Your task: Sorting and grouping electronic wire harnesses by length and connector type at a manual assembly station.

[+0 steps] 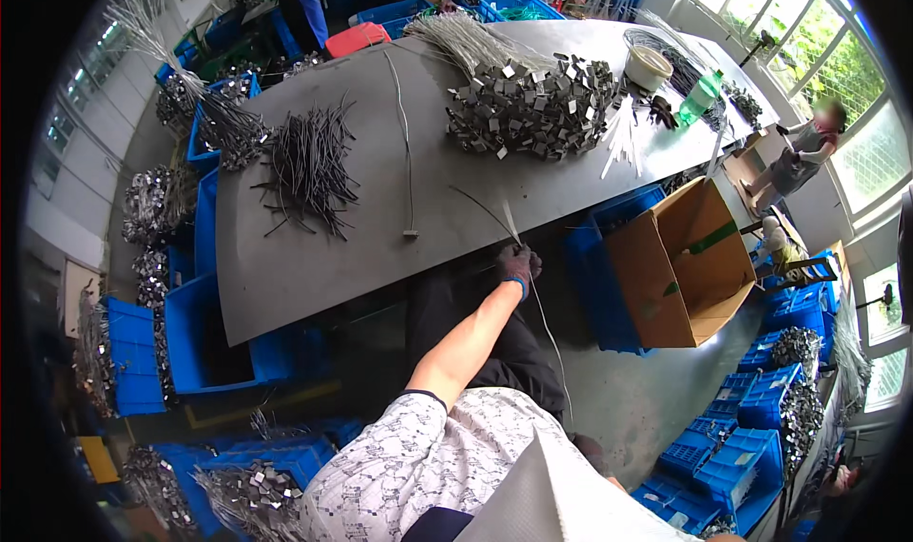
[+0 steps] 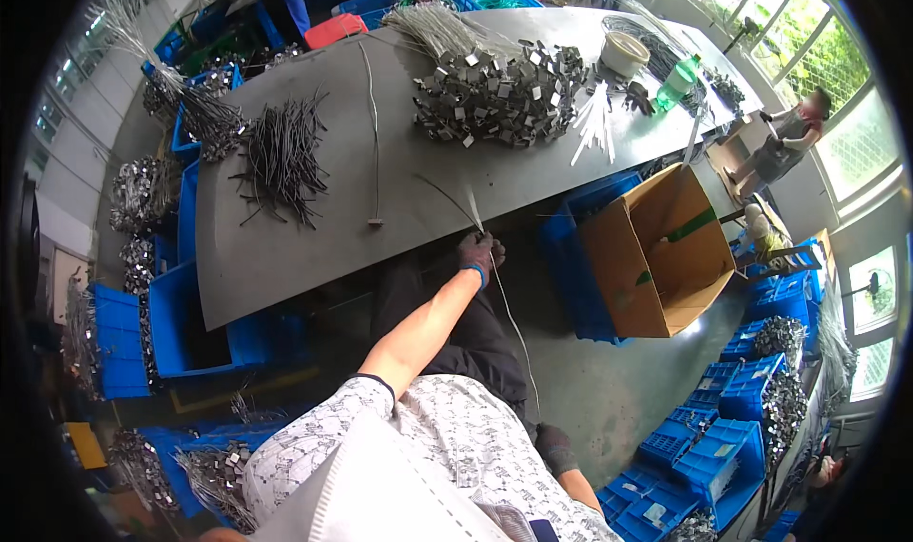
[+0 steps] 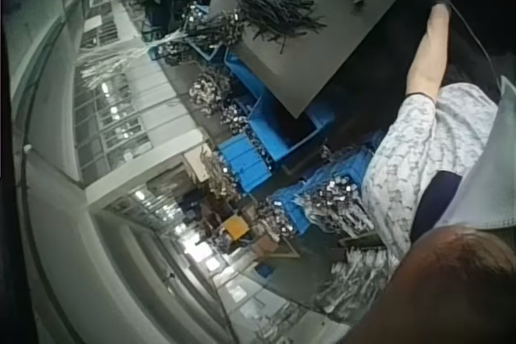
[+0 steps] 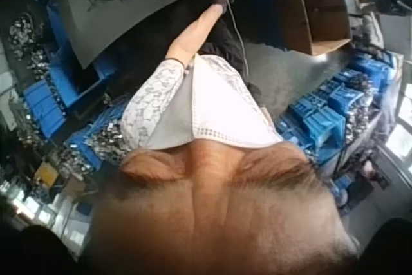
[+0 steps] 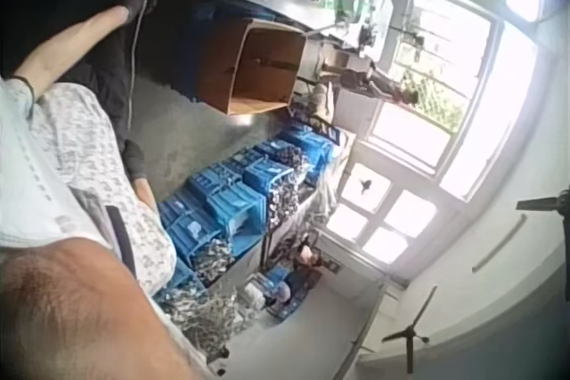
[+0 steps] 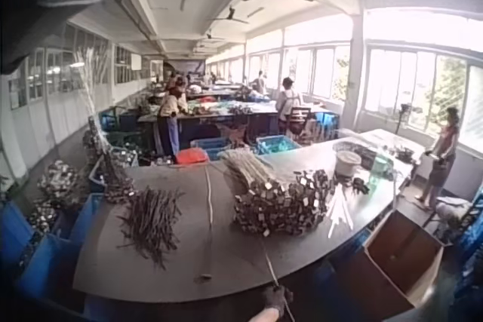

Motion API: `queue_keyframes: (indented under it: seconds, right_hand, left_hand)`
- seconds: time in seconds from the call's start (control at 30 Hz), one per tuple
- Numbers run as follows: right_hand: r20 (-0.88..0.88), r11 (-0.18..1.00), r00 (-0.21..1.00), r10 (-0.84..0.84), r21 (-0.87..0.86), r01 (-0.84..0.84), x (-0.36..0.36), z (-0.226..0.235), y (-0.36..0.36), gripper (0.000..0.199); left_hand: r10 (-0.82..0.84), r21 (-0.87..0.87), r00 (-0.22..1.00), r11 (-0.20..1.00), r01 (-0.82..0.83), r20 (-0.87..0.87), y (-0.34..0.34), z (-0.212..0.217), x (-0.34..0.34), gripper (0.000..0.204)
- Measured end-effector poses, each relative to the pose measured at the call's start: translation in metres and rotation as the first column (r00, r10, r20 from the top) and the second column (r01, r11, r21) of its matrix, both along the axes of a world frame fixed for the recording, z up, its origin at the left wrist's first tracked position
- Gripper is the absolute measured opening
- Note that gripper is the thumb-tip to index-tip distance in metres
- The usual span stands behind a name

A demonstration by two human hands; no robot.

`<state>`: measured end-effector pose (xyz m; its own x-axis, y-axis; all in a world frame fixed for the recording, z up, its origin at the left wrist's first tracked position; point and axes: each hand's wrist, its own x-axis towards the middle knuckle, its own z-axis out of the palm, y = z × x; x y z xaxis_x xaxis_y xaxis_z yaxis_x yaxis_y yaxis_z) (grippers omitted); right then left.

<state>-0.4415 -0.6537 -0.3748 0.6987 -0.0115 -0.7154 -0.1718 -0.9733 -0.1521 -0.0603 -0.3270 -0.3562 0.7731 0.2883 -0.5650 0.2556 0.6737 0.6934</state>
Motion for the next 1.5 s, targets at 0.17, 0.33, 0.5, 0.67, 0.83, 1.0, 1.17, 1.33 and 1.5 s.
queue_keyframes:
  seconds: [0.17,0.33,0.5,0.67,0.83,1.0,1.17,1.33,1.5]
  right_hand:
    - [0.023,0.993,0.992,0.122,0.005,-0.122,0.016,-0.019,-0.028,0.028]
    - [0.055,0.989,0.988,0.144,-0.029,-0.143,0.037,-0.054,-0.055,0.026]
    - [0.021,0.986,0.987,0.16,-0.05,-0.159,0.035,-0.06,-0.065,0.026]
    - [0.015,0.992,0.992,0.125,0.02,-0.126,0.035,-0.047,-0.045,0.026]
    - [0.14,0.982,0.984,0.11,0.134,-0.129,0.071,-0.065,-0.029,0.032]
    - [0.541,0.776,0.839,-0.059,0.553,-0.302,0.235,0.01,0.119,0.036]
    - [0.194,0.309,0.786,-0.587,0.951,-0.004,0.356,0.082,0.266,0.044]
    - [0.644,0.597,0.714,-0.275,0.697,-0.398,0.403,0.072,0.336,0.055]
    - [0.51,0.666,0.811,-0.288,0.715,-0.212,0.44,0.127,0.405,0.057]
  left_hand:
    - [0.14,0.131,0.954,0.975,-0.179,0.265,0.034,0.089,0.03,0.01]
    - [0.281,0.269,0.879,0.877,-0.398,0.384,0.124,0.171,0.072,0.012]
    - [0.279,0.404,0.832,0.772,-0.492,0.479,0.152,0.189,0.063,0.017]
    - [0.054,0.373,0.964,0.915,-0.152,0.26,0.172,0.144,0.055,0.017]
    - [-0.534,0.566,0.845,0.698,0.437,0.006,0.138,0.074,0.023,0.032]
    - [-0.57,0.719,0.821,0.583,0.379,0.029,0.08,0.073,-0.029,0.029]
    - [-0.491,0.751,0.865,0.61,0.252,0.108,0.095,0.06,-0.045,0.023]
    - [-0.428,0.72,0.903,0.635,0.281,0.025,0.161,0.065,-0.017,0.02]
    - [-0.457,0.78,0.857,0.434,0.45,-0.239,0.264,0.078,0.014,0.031]
